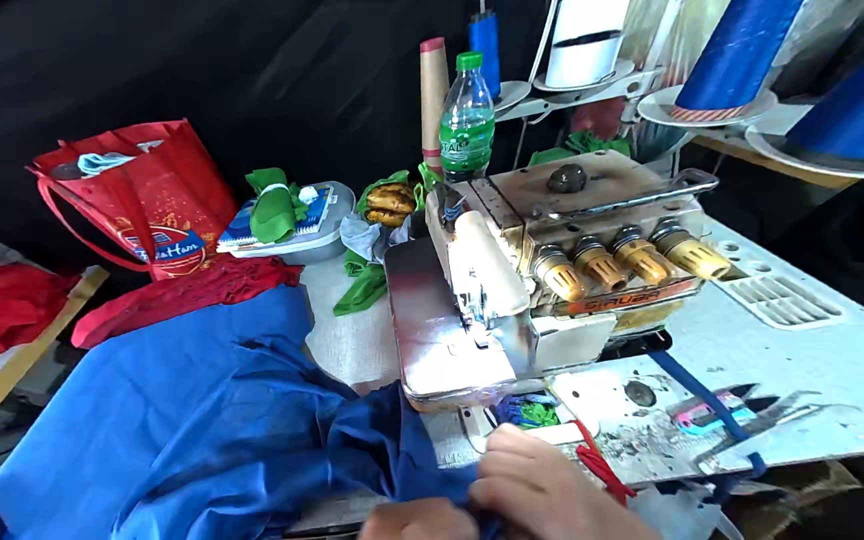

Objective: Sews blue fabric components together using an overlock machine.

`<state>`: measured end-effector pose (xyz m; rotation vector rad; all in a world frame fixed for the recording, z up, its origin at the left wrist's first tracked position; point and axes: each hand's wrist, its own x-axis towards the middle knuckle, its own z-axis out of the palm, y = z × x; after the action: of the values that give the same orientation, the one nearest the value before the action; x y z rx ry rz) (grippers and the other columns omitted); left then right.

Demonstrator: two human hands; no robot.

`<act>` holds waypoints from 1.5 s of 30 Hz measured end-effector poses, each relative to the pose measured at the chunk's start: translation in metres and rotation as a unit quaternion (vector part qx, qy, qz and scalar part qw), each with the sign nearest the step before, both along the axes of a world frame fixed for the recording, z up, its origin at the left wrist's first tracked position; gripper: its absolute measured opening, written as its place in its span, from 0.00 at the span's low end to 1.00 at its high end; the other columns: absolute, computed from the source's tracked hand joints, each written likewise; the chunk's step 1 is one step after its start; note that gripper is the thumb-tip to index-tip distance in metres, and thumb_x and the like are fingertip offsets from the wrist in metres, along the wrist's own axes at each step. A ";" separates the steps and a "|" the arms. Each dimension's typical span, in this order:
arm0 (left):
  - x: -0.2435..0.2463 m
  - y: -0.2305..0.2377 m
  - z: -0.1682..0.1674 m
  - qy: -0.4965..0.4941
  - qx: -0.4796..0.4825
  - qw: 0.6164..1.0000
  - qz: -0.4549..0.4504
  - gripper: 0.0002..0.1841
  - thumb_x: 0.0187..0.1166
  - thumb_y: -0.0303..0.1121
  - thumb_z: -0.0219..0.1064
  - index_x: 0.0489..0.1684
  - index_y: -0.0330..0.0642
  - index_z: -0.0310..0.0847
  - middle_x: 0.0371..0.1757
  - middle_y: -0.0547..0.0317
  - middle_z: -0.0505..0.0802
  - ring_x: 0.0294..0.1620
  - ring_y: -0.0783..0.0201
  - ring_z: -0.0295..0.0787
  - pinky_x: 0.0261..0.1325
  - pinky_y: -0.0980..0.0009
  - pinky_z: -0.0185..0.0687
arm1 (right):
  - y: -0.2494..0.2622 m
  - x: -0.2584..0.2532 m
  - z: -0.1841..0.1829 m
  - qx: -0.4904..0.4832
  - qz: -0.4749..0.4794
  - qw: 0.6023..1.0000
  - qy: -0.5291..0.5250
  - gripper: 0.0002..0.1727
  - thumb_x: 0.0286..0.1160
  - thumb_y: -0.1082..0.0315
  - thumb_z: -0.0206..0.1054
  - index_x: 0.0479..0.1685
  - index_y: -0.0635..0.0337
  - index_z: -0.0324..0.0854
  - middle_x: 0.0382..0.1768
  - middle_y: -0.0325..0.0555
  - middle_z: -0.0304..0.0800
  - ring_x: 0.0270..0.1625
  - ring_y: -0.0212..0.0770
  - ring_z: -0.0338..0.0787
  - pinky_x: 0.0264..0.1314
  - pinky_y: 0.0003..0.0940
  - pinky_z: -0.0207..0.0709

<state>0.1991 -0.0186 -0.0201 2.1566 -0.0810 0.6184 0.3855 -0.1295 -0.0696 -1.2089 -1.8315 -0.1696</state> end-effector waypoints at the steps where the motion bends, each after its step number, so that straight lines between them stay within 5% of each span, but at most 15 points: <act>1: 0.014 -0.011 -0.009 -0.002 -0.008 1.000 0.015 0.08 0.82 0.24 0.64 0.35 0.25 0.82 0.31 0.41 0.89 0.35 0.62 0.87 0.46 0.74 0.83 | -0.013 0.014 -0.004 -0.019 -0.027 0.999 -0.016 0.16 0.87 0.63 0.50 0.38 0.55 0.83 0.28 0.45 0.84 0.37 0.45 0.84 0.47 0.36 0.76; 8: 0.096 -0.034 -0.051 -0.092 -0.116 0.983 0.109 0.08 0.82 0.29 0.66 0.42 0.32 0.88 0.35 0.56 0.91 0.36 0.75 0.87 0.45 0.79 0.84 | -0.028 0.071 -0.003 -0.023 -0.149 0.987 -0.050 0.17 0.84 0.58 0.49 0.40 0.53 0.84 0.32 0.37 0.84 0.41 0.31 0.84 0.47 0.25 0.79; 11: 0.081 -0.023 -0.057 -0.068 -0.171 0.970 0.162 0.07 0.84 0.30 0.65 0.44 0.36 0.87 0.37 0.62 0.91 0.38 0.76 0.87 0.46 0.76 0.86 | -0.030 0.049 -0.018 -0.055 -0.152 0.975 0.153 0.12 0.82 0.56 0.60 0.46 0.50 0.86 0.40 0.30 0.88 0.48 0.22 0.87 0.54 0.20 0.81; 14: 0.060 -0.007 -0.068 -0.023 -0.232 0.950 0.206 0.07 0.84 0.30 0.64 0.49 0.38 0.86 0.36 0.65 0.91 0.38 0.76 0.88 0.47 0.76 0.86 | -0.025 0.028 -0.031 -0.086 -0.124 0.904 0.400 0.04 0.73 0.65 0.72 0.43 0.47 0.88 0.39 0.26 0.91 0.42 0.22 0.89 0.48 0.19 0.86; 17: 0.047 0.004 -0.080 -0.007 -0.304 0.928 0.217 0.08 0.85 0.30 0.63 0.50 0.38 0.88 0.39 0.63 0.93 0.40 0.73 0.90 0.48 0.73 0.87 | -0.022 0.027 -0.032 -0.088 -0.111 0.878 0.458 0.07 0.74 0.74 0.68 0.39 0.51 0.89 0.33 0.27 0.91 0.35 0.21 0.87 0.42 0.17 0.84; 22: 0.047 0.005 -0.083 -0.033 -0.381 0.903 0.193 0.11 0.87 0.31 0.60 0.45 0.40 0.90 0.36 0.61 0.93 0.39 0.71 0.89 0.47 0.72 0.86 | -0.024 0.037 -0.033 -0.079 -0.058 0.825 0.556 0.17 0.88 0.70 0.53 0.41 0.54 0.91 0.32 0.34 0.92 0.35 0.26 0.89 0.44 0.22 0.86; 25: 0.047 0.003 -0.084 -0.032 -0.380 0.905 0.189 0.12 0.87 0.31 0.60 0.43 0.40 0.91 0.35 0.61 0.93 0.38 0.72 0.88 0.46 0.73 0.85 | -0.024 0.038 -0.034 -0.093 -0.043 0.820 0.563 0.19 0.92 0.60 0.50 0.53 0.53 0.89 0.37 0.34 0.92 0.38 0.26 0.89 0.49 0.23 0.85; 28: 0.048 0.003 -0.082 -0.033 -0.376 0.907 0.185 0.12 0.86 0.30 0.60 0.43 0.39 0.91 0.35 0.60 0.93 0.39 0.70 0.89 0.47 0.72 0.86 | -0.021 0.037 -0.028 -0.149 -0.078 0.851 0.498 0.16 0.78 0.65 0.64 0.62 0.55 0.85 0.43 0.35 0.92 0.44 0.29 0.89 0.53 0.27 0.84; 30: 0.049 0.004 -0.080 -0.022 -0.375 0.909 0.179 0.12 0.86 0.30 0.59 0.43 0.39 0.91 0.36 0.60 0.93 0.41 0.70 0.90 0.51 0.71 0.86 | -0.016 0.030 -0.022 -0.162 -0.103 0.875 0.445 0.13 0.70 0.70 0.73 0.54 0.56 0.89 0.41 0.35 0.94 0.43 0.28 0.91 0.50 0.25 0.86; 33: 0.050 0.001 -0.073 -0.004 -0.378 0.910 0.172 0.11 0.86 0.31 0.58 0.42 0.41 0.89 0.36 0.63 0.92 0.41 0.72 0.89 0.52 0.72 0.85 | -0.011 0.021 -0.020 -0.163 -0.104 0.872 0.450 0.04 0.73 0.73 0.72 0.39 0.54 0.89 0.32 0.33 0.92 0.36 0.25 0.88 0.43 0.20 0.83; 37: 0.054 -0.006 -0.062 0.029 -0.330 0.928 0.171 0.08 0.79 0.33 0.71 0.48 0.41 0.92 0.40 0.63 0.95 0.44 0.72 0.92 0.53 0.73 0.87 | -0.013 0.016 -0.018 -0.160 -0.074 0.834 0.523 0.05 0.75 0.72 0.69 0.36 0.54 0.90 0.31 0.35 0.92 0.36 0.26 0.89 0.43 0.22 0.84; 45: 0.057 -0.013 -0.038 0.061 -0.440 0.888 0.118 0.13 0.88 0.34 0.59 0.44 0.41 0.92 0.41 0.58 0.94 0.47 0.68 0.90 0.58 0.68 0.85 | -0.033 0.022 0.002 -0.179 -0.038 0.768 0.614 0.11 0.83 0.67 0.61 0.35 0.52 0.89 0.33 0.37 0.92 0.38 0.28 0.90 0.49 0.26 0.85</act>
<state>0.2565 -0.0317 -0.0577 1.3115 0.4583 0.5107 0.4074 -0.1623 -0.0672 -1.1699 -0.6311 0.8058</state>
